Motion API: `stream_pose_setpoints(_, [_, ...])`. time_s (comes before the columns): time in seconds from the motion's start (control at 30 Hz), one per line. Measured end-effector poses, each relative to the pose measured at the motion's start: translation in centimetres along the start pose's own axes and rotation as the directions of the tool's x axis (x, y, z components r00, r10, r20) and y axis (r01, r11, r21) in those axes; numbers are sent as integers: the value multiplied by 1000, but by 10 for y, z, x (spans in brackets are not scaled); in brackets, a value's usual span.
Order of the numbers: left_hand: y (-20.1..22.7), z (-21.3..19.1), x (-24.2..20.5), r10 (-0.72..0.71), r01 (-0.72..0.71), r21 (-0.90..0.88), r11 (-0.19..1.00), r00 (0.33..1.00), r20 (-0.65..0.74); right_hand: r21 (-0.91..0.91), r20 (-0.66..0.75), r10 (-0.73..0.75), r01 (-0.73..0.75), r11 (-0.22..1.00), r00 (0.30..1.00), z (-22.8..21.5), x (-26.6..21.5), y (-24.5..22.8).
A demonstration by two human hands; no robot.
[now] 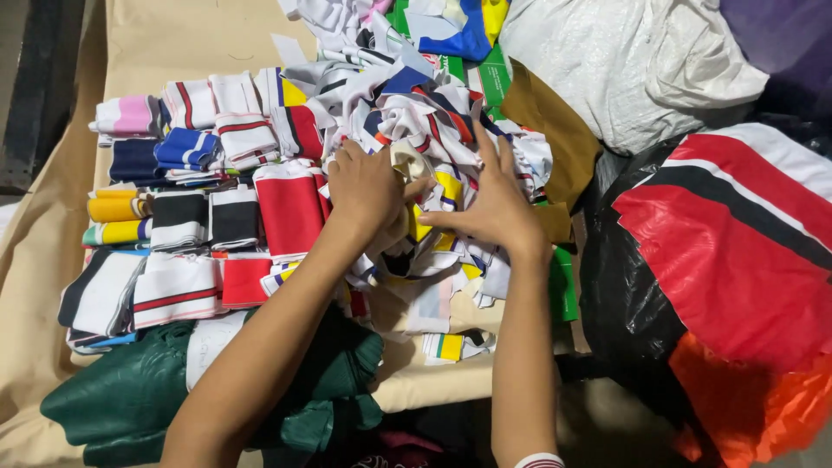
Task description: Sorting and arranging small, multi-colored fabric strips from a pile into organized groups on a work surface.
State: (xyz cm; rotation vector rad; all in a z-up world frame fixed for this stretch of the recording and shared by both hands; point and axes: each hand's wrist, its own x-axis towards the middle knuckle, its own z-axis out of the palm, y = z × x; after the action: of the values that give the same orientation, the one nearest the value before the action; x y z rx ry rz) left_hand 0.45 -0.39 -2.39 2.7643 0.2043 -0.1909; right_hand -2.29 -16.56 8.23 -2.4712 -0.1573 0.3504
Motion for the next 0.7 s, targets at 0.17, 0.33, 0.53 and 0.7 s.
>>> stream_pose_setpoints(0.17, [-5,18,13,88,-90,-37,995,995,-54,-12,16,-4,4,1000,1000,29,34,14])
stream_pose_setpoints(0.33, [8,27,10,271,-294,-174,940,952,-143,-26,-144,165,-170,985,976,43,25,48])
stream_pose_setpoints(0.53, [25,-3,-17,368,-395,-429,813,918,-148,49,-258,34,-22,999,966,18,3,44])
stream_pose_setpoints(0.7, [8,21,2,163,-163,-8,987,987,4,-116,-363,-199,168,979,910,-18,-7,-19])
